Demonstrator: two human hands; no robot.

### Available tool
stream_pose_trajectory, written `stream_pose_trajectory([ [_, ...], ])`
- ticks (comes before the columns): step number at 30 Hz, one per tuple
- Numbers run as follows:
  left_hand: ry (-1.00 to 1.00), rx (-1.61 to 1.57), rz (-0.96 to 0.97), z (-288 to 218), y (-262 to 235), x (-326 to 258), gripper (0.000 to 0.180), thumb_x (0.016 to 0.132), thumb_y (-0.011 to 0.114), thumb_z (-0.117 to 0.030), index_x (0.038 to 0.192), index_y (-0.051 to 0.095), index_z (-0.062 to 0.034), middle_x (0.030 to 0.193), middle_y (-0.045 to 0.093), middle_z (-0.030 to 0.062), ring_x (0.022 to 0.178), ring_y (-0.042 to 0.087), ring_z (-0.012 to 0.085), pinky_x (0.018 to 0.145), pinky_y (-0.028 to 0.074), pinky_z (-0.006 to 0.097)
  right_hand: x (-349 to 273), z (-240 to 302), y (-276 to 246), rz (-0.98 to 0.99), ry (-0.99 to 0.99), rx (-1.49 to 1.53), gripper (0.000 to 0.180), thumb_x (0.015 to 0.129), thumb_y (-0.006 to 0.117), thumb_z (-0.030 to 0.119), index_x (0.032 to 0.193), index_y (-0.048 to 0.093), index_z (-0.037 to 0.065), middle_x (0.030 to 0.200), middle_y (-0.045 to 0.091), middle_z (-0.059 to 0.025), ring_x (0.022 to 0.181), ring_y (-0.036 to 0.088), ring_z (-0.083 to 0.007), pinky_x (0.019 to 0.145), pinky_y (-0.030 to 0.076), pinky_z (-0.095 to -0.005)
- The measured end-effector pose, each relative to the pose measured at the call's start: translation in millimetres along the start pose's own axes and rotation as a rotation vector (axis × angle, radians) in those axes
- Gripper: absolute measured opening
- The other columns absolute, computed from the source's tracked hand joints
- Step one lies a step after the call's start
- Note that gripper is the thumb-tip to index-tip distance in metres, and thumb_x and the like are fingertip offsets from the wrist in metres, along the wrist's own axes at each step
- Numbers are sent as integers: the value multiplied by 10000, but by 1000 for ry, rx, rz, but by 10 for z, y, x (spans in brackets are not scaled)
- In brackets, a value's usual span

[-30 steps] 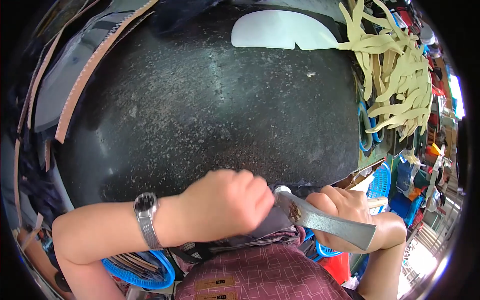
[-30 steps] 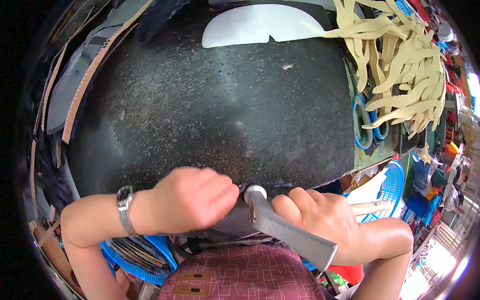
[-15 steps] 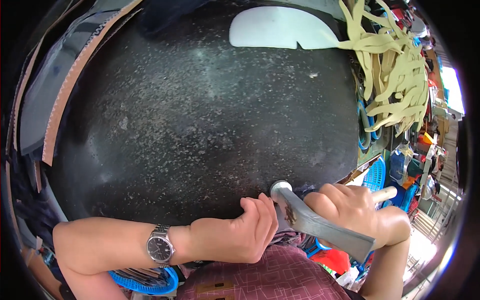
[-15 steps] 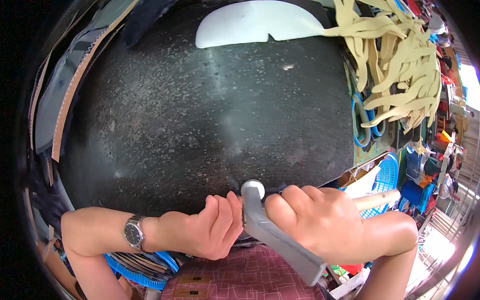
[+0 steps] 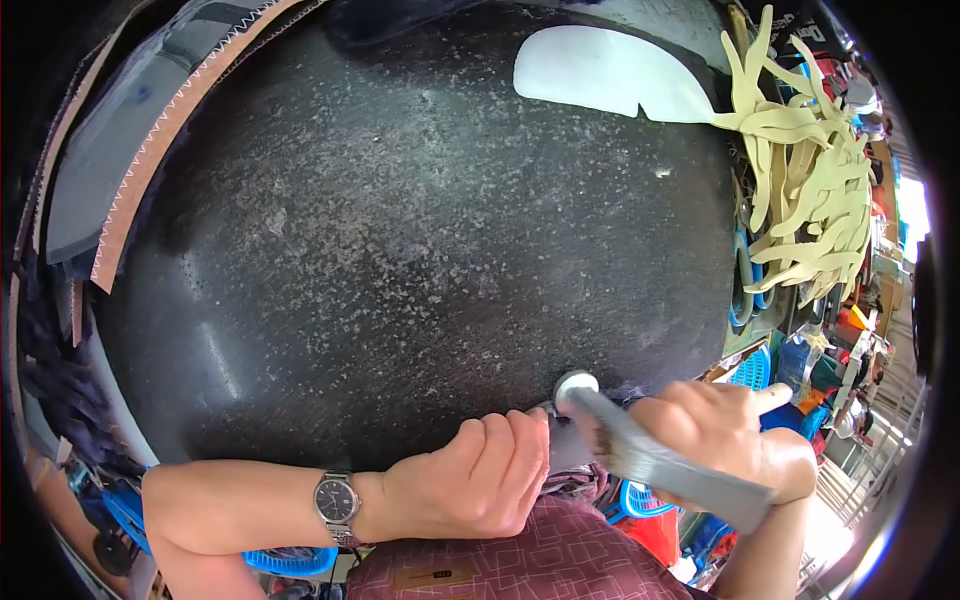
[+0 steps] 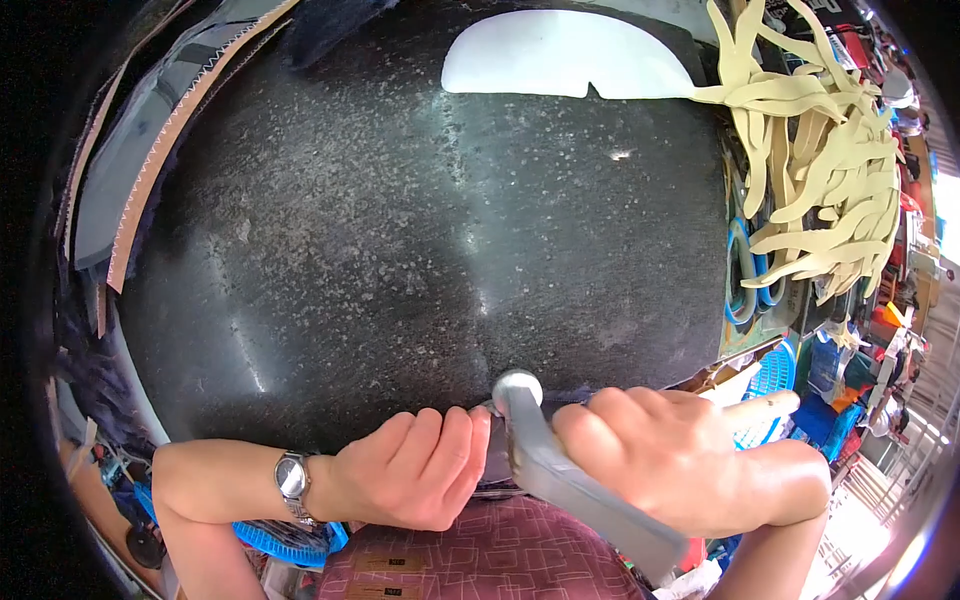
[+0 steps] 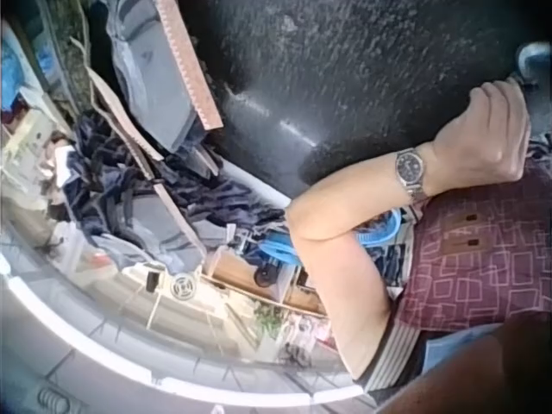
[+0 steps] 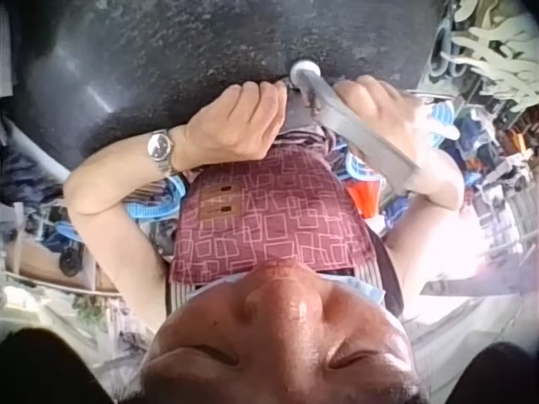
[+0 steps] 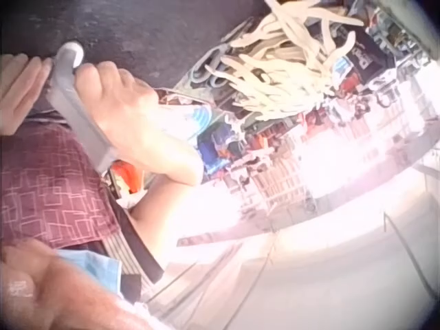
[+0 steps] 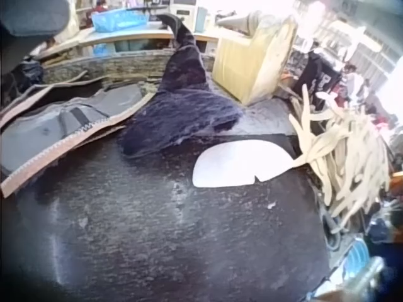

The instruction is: The worker is assembling shoe components by hammering parts together and organizing them in baskets on a factory workbench.

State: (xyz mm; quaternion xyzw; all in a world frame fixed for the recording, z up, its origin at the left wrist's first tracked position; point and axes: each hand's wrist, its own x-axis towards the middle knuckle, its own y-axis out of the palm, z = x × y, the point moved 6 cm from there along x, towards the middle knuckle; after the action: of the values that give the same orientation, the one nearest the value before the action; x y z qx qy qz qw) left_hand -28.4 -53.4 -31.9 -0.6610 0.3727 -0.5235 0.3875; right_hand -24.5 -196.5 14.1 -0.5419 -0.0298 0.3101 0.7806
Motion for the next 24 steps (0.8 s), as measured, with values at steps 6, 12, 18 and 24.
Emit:
stream_pose_trajectory([
  [6,97,252,30,-98,46,11,268,806,549,-159,839,678,73,704,593,86,629,543,175,566,421,267,121,81,-45,-14,-95,-120,272,684,601,179,896,529,24,654,420,-16,517,527,-136,445,451,-277],
  [12,146,252,36,-159,45,58,180,791,608,-85,833,659,83,725,598,118,617,551,176,534,427,239,132,104,-178,-60,-128,-146,257,680,594,165,877,526,15,655,415,-15,530,536,-139,438,452,-281],
  [18,-282,-155,35,26,-5,1,192,727,629,-114,862,622,23,743,520,40,557,508,125,465,404,217,16,92,-11,175,-64,-53,252,675,612,181,862,503,53,682,459,-32,566,570,-176,447,459,-317],
  [24,-366,-248,-12,249,120,279,169,707,626,-126,846,601,-33,722,485,22,583,545,147,514,470,277,-45,-19,-171,87,77,-134,359,670,643,124,1001,535,37,691,476,-67,586,583,-244,490,464,-375],
])
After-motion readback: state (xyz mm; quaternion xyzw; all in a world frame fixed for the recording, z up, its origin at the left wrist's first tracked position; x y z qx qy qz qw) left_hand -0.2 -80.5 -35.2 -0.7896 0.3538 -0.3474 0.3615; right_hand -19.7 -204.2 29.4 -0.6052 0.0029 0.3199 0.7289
